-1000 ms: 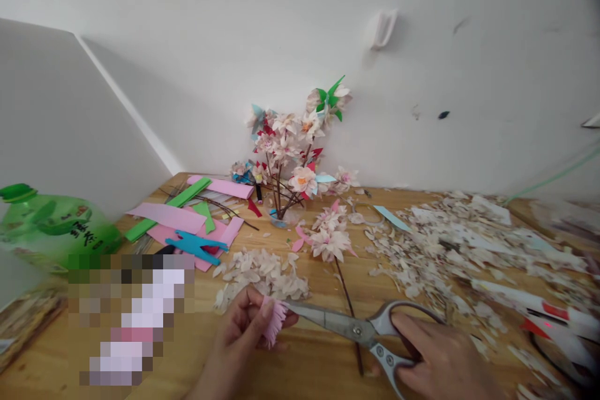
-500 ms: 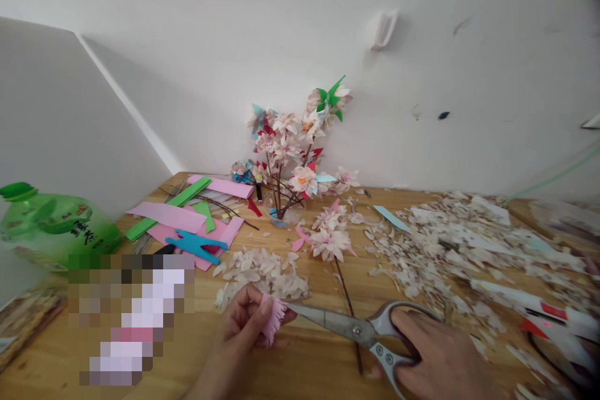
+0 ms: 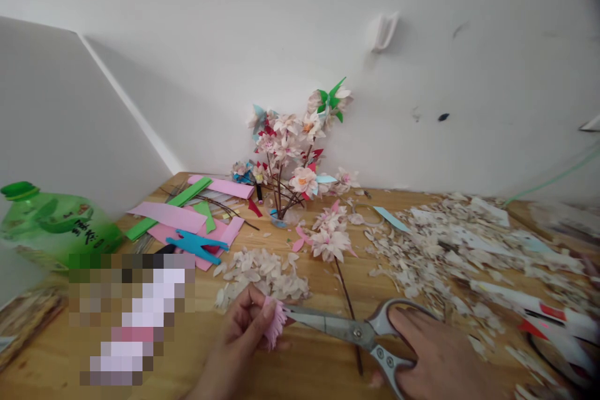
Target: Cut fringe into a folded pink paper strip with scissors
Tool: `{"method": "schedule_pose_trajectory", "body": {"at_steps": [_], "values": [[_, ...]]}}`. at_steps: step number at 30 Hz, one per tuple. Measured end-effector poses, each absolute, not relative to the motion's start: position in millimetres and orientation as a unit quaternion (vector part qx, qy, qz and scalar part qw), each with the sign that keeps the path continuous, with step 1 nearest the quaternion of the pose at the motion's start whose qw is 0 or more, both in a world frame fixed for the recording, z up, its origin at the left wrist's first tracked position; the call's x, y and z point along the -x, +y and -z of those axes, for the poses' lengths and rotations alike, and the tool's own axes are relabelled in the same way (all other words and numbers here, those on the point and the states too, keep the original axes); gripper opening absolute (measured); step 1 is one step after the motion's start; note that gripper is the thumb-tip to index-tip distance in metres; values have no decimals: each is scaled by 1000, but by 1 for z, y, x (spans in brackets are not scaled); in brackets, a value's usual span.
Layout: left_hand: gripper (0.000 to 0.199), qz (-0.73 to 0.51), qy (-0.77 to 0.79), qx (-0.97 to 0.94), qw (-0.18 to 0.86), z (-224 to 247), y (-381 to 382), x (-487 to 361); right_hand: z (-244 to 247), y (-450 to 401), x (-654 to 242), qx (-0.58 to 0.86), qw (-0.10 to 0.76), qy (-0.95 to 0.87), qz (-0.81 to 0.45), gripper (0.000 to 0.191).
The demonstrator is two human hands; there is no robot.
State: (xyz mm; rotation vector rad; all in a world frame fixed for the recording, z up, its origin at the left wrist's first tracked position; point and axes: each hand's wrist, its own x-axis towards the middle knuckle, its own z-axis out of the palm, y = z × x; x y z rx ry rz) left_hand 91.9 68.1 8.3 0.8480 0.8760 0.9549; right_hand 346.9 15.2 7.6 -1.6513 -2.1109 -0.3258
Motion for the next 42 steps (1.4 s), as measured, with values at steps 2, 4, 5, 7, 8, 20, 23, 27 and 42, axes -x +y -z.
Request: {"method": "schedule_pose_trajectory", "body": {"at_steps": [2,4,5,7,8,20,23,27,42], "values": [[21,-431,392,-383,717,-8,68,-92,-8,16,-346,586,226,-768,126,27],[20,-433,387,-378,721,-8,69,-92,-7,17,-347,583,228,-768,131,28],[20,-433,387,-373,723,-8,69,-92,-7,17,-349,583,229,-768,134,29],[19,-430,387,-367,729,-8,70,-91,-4,16,-352,581,224,-769,143,26],[18,-428,387,-365,731,-7,70,-91,-3,16,-354,579,221,-771,147,24],[19,-421,396,-372,726,-8,70,-91,2,18,-360,565,194,-788,147,16],[19,-426,394,-369,726,-8,70,-91,0,18,-358,561,206,-786,157,17],[20,-434,395,-350,730,-7,71,-92,-3,18,-357,567,220,-778,159,18],[20,-429,406,-349,728,-8,71,-92,4,18,-363,571,185,-789,131,21]]}}
